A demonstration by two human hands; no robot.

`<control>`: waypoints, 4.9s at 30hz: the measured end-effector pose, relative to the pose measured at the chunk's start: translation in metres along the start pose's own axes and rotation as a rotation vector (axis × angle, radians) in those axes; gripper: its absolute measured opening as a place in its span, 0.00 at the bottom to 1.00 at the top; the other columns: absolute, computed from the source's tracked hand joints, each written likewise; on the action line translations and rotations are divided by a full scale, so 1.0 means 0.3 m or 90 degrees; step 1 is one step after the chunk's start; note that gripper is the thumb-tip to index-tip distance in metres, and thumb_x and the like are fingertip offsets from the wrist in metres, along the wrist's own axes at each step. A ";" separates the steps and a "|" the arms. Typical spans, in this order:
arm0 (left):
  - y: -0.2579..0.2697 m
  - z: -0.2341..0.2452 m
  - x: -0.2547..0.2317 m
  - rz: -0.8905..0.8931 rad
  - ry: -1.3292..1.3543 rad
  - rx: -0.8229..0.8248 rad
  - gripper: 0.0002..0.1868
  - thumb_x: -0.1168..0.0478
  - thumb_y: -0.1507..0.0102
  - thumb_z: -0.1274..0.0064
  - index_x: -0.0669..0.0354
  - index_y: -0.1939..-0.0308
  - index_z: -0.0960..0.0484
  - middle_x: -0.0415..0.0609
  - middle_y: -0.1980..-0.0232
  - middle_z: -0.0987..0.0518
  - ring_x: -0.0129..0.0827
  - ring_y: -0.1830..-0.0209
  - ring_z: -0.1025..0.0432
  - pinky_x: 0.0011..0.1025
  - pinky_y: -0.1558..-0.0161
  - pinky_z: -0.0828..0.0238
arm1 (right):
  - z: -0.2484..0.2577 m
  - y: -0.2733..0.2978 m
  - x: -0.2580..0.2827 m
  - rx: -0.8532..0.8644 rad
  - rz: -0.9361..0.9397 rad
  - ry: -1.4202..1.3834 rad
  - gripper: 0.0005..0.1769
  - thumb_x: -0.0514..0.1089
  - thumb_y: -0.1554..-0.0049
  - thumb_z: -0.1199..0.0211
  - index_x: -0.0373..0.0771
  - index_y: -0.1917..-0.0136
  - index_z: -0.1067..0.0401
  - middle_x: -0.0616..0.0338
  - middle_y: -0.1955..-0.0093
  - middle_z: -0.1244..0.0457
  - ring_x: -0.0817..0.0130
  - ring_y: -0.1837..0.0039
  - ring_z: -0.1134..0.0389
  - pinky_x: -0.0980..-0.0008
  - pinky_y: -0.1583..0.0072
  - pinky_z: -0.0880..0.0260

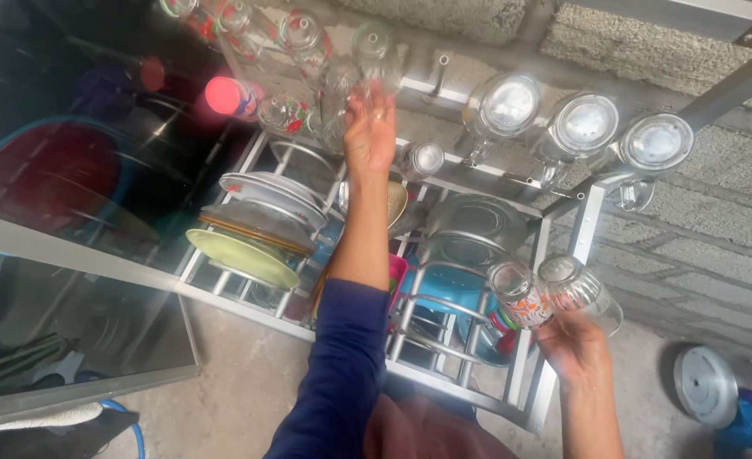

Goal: Washing various glasses, plates, and bowls in an outdoor sink.

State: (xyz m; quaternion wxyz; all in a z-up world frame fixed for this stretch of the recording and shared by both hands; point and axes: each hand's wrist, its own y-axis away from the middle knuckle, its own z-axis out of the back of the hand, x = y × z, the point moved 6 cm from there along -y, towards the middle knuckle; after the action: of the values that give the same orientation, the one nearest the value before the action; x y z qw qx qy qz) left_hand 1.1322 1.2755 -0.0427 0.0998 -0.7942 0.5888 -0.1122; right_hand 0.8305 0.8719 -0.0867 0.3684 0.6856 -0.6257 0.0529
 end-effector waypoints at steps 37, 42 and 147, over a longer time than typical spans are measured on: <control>0.926 -0.262 0.731 0.126 -0.534 -0.082 0.54 0.72 0.44 0.38 0.53 0.19 0.52 0.60 0.32 0.38 0.47 0.31 0.36 0.47 0.30 0.32 | 0.274 -0.006 0.253 -0.076 0.037 -0.107 0.32 0.31 0.49 0.34 0.36 0.31 0.32 0.54 0.34 0.33 0.59 0.32 0.33 0.50 0.30 0.37; 0.857 -0.278 0.834 -0.248 -0.892 0.008 0.51 0.75 0.48 0.34 0.61 0.27 0.48 0.57 0.31 0.46 0.47 0.28 0.41 0.43 0.25 0.41 | 0.332 0.021 0.304 -0.112 0.052 -0.104 0.31 0.32 0.50 0.33 0.39 0.33 0.32 0.56 0.35 0.34 0.61 0.32 0.33 0.48 0.32 0.38; 1.805 -0.565 1.292 0.244 -0.937 0.317 0.27 0.75 0.37 0.49 0.65 0.33 0.31 0.58 0.31 0.35 0.35 0.52 0.23 0.31 0.52 0.22 | 0.949 0.531 0.479 -0.349 0.433 -0.010 0.11 0.28 0.42 0.54 0.39 0.63 0.36 0.49 0.59 0.35 0.60 0.59 0.33 0.65 0.53 0.32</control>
State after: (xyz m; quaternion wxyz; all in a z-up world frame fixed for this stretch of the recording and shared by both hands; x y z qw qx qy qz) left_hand 0.6969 0.7445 -0.0148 0.6547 -0.5038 0.4555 0.3320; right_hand 0.6075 0.6001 -0.1460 0.4936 0.3178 -0.8096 -0.0022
